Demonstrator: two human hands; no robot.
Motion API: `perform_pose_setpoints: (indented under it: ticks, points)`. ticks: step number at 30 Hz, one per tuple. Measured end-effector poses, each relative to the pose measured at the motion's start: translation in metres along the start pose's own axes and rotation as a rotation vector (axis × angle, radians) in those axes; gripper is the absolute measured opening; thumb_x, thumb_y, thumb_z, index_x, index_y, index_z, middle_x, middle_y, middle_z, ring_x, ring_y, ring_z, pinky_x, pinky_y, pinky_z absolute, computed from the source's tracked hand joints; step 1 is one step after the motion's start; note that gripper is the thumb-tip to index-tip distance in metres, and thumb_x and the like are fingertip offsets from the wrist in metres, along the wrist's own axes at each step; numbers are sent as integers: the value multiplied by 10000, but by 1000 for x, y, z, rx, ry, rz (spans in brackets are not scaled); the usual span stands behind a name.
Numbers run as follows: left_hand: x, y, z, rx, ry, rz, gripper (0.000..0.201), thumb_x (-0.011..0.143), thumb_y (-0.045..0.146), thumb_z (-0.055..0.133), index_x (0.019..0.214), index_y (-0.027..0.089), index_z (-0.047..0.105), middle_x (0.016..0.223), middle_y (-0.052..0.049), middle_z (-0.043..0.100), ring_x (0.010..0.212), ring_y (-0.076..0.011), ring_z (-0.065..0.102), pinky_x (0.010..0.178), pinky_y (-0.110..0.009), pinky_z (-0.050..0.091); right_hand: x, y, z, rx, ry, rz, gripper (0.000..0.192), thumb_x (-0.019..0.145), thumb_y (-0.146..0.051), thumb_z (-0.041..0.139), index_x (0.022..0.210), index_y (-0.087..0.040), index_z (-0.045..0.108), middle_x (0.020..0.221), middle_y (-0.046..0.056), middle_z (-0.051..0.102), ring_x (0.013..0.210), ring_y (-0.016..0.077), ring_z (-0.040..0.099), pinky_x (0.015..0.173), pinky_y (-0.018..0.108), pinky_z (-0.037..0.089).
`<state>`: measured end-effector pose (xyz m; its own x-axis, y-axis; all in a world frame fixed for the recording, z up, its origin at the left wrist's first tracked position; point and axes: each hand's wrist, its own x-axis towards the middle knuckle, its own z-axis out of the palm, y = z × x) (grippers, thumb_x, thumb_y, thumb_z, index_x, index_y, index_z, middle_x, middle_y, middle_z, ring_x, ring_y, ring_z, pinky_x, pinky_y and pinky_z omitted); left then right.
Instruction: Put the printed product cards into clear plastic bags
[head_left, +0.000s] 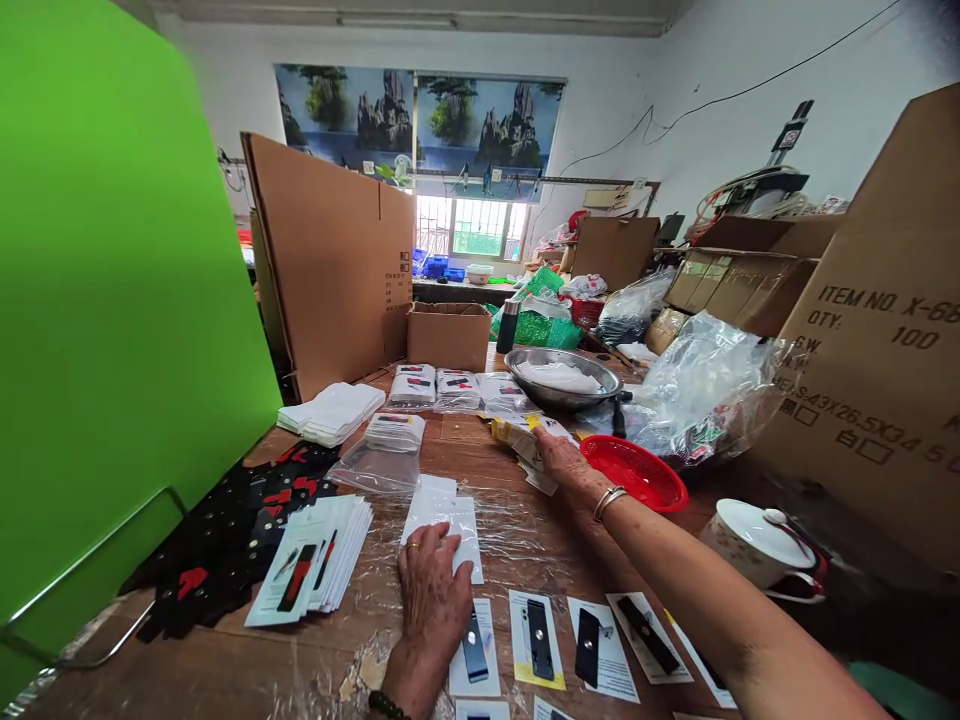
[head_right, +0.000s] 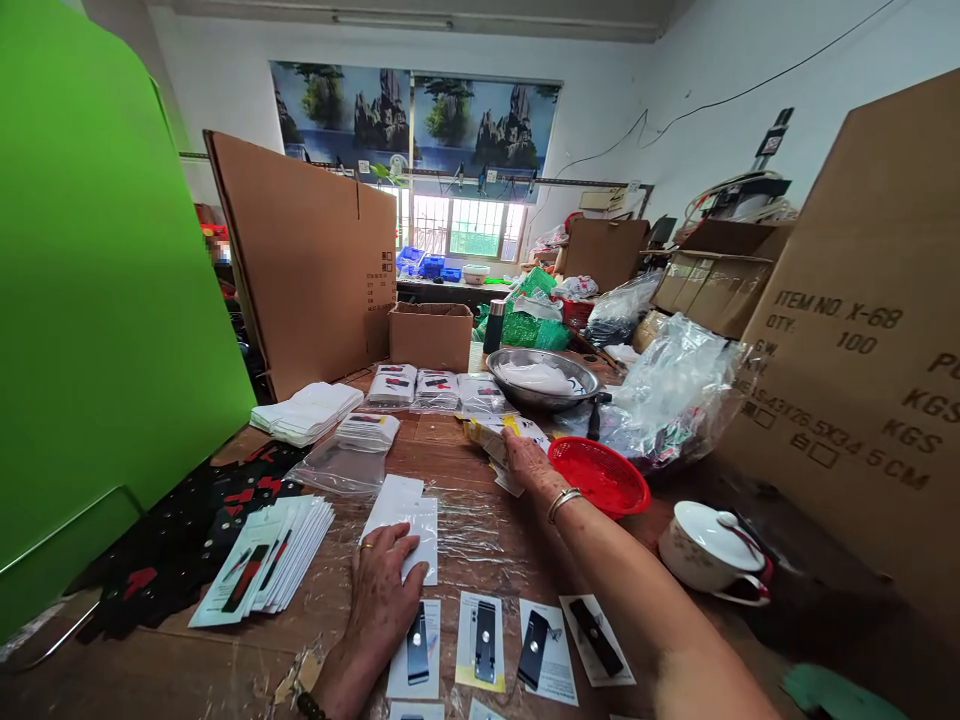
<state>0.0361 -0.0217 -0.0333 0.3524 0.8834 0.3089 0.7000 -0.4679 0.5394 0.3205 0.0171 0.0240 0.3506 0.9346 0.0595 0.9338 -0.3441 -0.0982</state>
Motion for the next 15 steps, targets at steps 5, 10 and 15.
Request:
perform_pose_setpoints:
  ticks: [5,10,15]
  points:
    - [-1,-5,2,4,-34,31,308,801,184,552,1063,188,714,1264,-78,631,1222,-277,482,1046,-451,350,-13,-7,10,-13,-37,-79,343,936,-167,497,1278,-176,520,1093,145,661,989,278,632,777,303,420]
    - [-2,0,-1,61,13,-6,318,799,142,549,1071,188,707,1316,-83,593,1252,-270,470,1055,-429,362,-35,-24,20,-31,-18,-163,399,936,-139,481,1330,-194,509,1305,175,553,1179,317,519,931,400,392]
    - [1,3,-11,185,93,-122,362,817,235,606,1171,198,671,1416,-113,519,1344,-339,375,1100,-535,263,-61,-68,29,257,106,-282,475,888,-219,576,1354,-153,510,1294,144,585,1206,291,497,1024,401,359]
